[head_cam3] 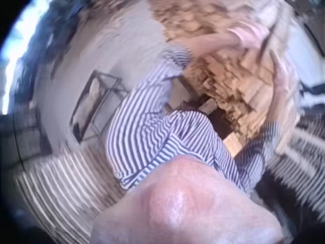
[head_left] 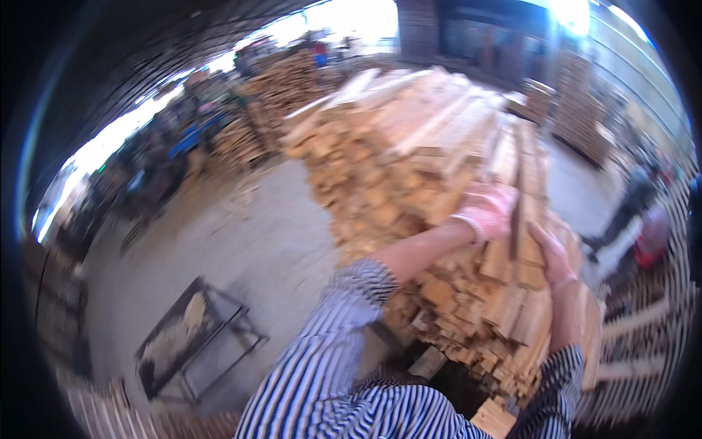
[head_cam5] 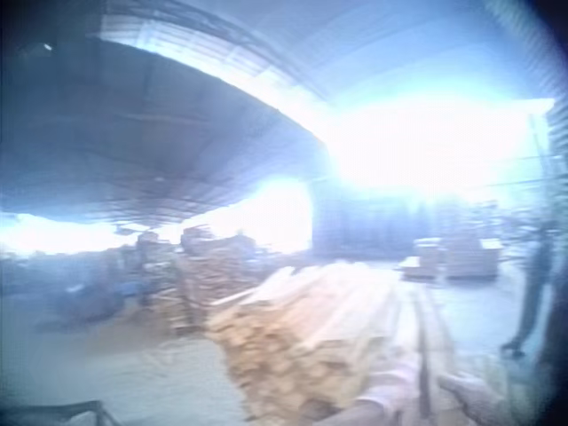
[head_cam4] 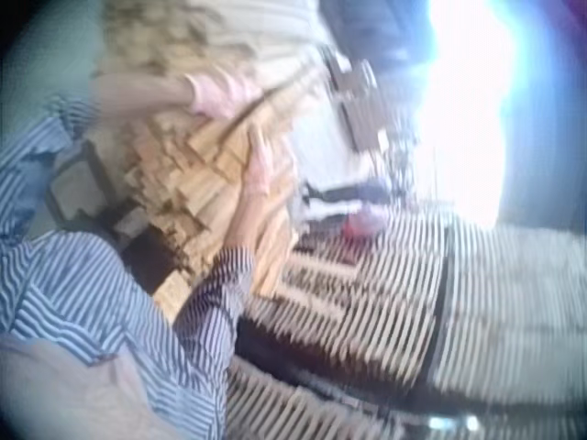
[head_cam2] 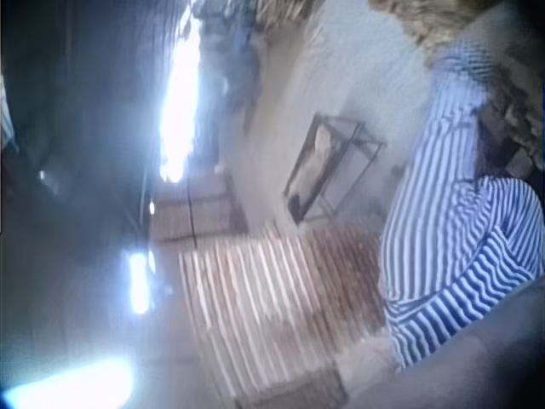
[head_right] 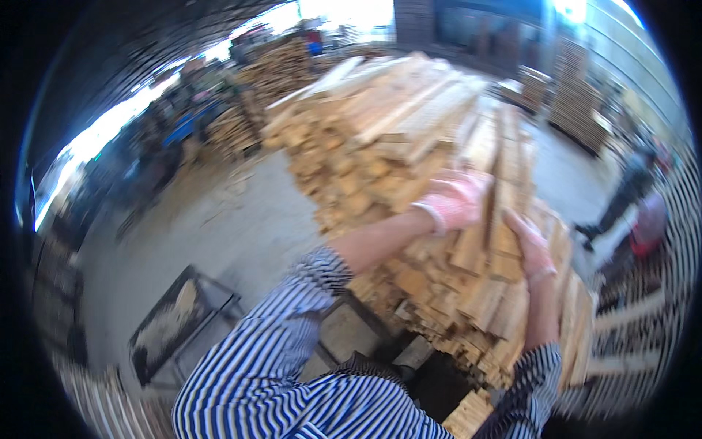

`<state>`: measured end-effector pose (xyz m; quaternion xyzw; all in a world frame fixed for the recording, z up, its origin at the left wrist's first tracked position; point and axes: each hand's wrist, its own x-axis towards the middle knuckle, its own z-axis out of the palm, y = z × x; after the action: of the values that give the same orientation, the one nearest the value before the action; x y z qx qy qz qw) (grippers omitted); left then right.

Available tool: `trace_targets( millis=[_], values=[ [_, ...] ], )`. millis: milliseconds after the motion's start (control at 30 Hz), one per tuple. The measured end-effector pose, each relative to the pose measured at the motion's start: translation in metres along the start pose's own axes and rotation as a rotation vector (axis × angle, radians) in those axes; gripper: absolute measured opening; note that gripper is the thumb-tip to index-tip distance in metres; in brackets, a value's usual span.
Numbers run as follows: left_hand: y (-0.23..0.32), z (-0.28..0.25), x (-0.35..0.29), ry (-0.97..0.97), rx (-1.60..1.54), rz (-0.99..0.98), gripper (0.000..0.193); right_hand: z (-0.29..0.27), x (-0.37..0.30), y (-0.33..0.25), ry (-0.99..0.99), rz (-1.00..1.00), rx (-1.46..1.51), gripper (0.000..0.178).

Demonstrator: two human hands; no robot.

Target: The person picks up bundles of wooden planks from a large pile and stacks them onto a separate, organized stack. The person wears pink gloves and handles the wood by hand, moving from one pile to another in a repetitive manner.

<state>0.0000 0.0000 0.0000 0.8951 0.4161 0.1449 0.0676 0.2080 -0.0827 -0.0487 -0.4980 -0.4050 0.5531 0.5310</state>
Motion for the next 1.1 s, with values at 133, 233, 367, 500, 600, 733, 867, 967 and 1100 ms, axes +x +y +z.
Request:
trace_targets(
  millis=[133, 233, 367, 500, 600, 733, 867, 967, 1100],
  values=[
    [-0.031, 0.019, 0.0, 0.02, 0.238, -0.068, 0.053, 0.085, -0.028, 0.04, 0.095, -0.035, 0.2, 0.037],
    [0.001, 0.026, 0.022, 0.212, 0.168, -0.256, 0.064, 0.086, -0.085, 0.013, 0.161, -0.068, 0.134, 0.043],
    [-0.028, 0.075, 0.083, 0.196, 0.199, -0.383, 0.08, 0.095, -0.08, 0.027, 0.24, -0.045, 0.062, 0.051],
    [0.013, 0.085, 0.102, 0.147, 0.301, -0.246, 0.067, 0.064, -0.008, 0.027, 0.275, -0.127, -0.068, 0.052],
    [-0.025, 0.134, 0.122, 0.268, 0.516, -0.339, 0.056, 0.09, 0.008, 0.045, 0.134, -0.122, -0.123, 0.052],
    [0.014, 0.16, 0.136, 0.432, 0.621, -0.267, 0.057, 0.072, -0.047, 0.064, 0.197, -0.142, -0.212, 0.052],
    [-0.016, 0.147, 0.137, 0.298, 0.73, -0.386, 0.058, 0.093, -0.113, 0.112, 0.041, 0.015, -0.184, 0.052],
    [-0.03, 0.134, 0.12, 0.271, 0.454, -0.4, 0.063, 0.106, -0.143, 0.143, -0.064, 0.181, -0.141, 0.052],
    [-0.001, 0.015, 0.077, -0.069, 0.219, -0.142, 0.087, 0.095, -0.153, 0.164, -0.012, 0.232, -0.068, 0.052]
  ],
)
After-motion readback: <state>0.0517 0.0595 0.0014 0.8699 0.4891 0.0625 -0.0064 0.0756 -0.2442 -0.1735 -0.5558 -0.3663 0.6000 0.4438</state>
